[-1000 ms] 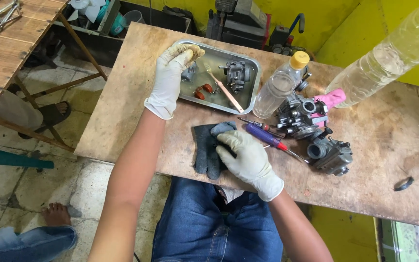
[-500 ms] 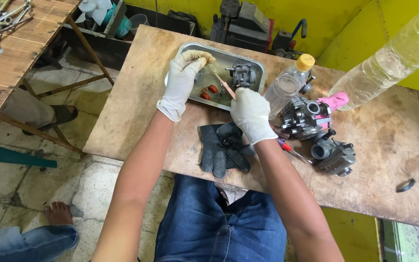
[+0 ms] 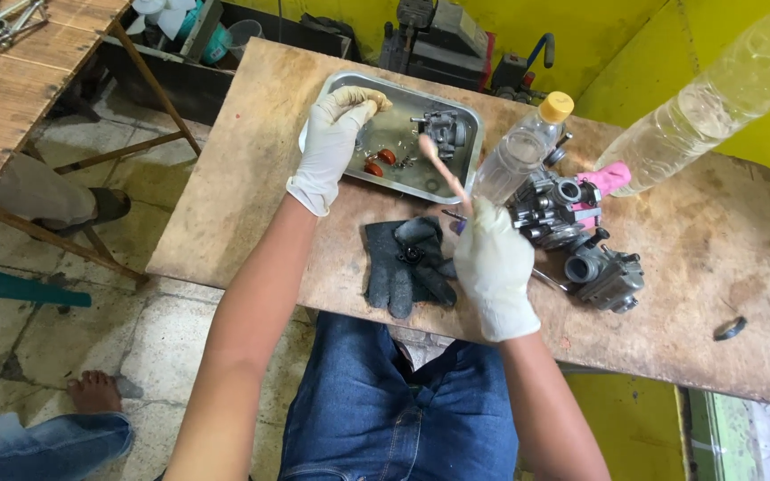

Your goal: The person is disassembling a motorcycle carburetor, removing screws with a screwdriver, cleaning the internal parts with a brush, and wiping them with a cloth.

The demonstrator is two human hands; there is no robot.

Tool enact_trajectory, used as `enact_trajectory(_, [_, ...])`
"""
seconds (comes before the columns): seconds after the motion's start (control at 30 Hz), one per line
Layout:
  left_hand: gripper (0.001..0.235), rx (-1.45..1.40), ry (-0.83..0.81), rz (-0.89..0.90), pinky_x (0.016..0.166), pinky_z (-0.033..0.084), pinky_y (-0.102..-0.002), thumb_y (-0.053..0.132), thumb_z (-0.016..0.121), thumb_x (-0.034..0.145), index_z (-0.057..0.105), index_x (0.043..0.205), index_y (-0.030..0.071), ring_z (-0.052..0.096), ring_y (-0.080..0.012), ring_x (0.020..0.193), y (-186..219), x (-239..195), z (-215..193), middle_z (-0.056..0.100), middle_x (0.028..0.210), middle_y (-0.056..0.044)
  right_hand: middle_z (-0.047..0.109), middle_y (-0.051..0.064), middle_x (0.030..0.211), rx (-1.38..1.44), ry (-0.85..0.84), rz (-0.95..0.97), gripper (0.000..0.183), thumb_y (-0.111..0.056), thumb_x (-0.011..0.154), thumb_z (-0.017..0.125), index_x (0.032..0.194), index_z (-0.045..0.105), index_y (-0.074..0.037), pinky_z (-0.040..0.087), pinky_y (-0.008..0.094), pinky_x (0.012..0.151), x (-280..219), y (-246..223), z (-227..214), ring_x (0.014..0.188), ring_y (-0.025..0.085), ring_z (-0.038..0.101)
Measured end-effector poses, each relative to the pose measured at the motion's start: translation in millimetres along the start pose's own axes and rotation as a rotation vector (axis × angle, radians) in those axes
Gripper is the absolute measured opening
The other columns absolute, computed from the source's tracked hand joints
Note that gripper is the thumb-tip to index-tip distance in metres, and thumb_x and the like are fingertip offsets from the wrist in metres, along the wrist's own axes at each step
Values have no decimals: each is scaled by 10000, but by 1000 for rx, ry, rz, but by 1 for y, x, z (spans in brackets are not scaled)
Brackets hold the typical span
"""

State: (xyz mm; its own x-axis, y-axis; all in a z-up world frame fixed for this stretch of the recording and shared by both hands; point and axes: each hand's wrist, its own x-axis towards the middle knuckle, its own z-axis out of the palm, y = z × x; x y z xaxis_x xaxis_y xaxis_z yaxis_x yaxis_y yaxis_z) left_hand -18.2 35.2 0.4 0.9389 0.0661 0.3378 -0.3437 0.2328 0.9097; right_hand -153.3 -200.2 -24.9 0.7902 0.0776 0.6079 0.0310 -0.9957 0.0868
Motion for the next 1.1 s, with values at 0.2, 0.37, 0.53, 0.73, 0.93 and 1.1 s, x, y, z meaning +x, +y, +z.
enact_trajectory(0.2, [108,-48,14,-43,873,587,-218,100,689,933,768,1000,130,735,-80,915,-4,1,4,799,940,-52,627,-55,748,-17,-101,81,187,-365,950,526,1074,664,-338,590,331,544,-53,18,13,617,199,724])
enact_trajectory(0.37, [116,-107,22,-22,891,573,-233,106,664,936,755,1007,121,735,-100,938,29,-29,24,791,949,-44,694,9,789,152,-129,93,231,-403,989,550,1131,699,-300,606,378,599,-60,23,13,670,253,739])
enact_trajectory(0.53, [117,-32,-105,127,909,568,-292,52,681,932,757,1010,95,713,-131,947,62,-73,35,773,950,-89,709,92,842,213,-116,75,364,-291,1002,543,1347,652,-254,613,446,631,-65,20,8,681,325,733])
enact_trajectory(0.73, [171,83,-197,121,951,536,-326,12,683,914,766,1038,98,686,-132,964,88,-120,45,768,952,-78,666,37,811,68,-203,71,492,-305,995,504,1485,538,-335,624,441,611,-69,14,12,645,292,736])
enact_trajectory(0.93, [202,221,-343,61,948,536,-377,34,700,910,767,1085,107,701,-209,980,73,-138,46,768,990,-99,684,54,844,105,-226,140,524,-317,1004,492,1526,487,-356,628,462,657,-71,17,20,686,303,745])
enact_trajectory(1.1, [272,495,-357,135,995,510,-367,178,775,870,761,1141,198,695,-262,1077,41,-149,46,749,1055,-51,715,66,921,143,-386,130,483,-317,1002,459,1477,519,-373,635,507,720,-77,23,25,759,344,758])
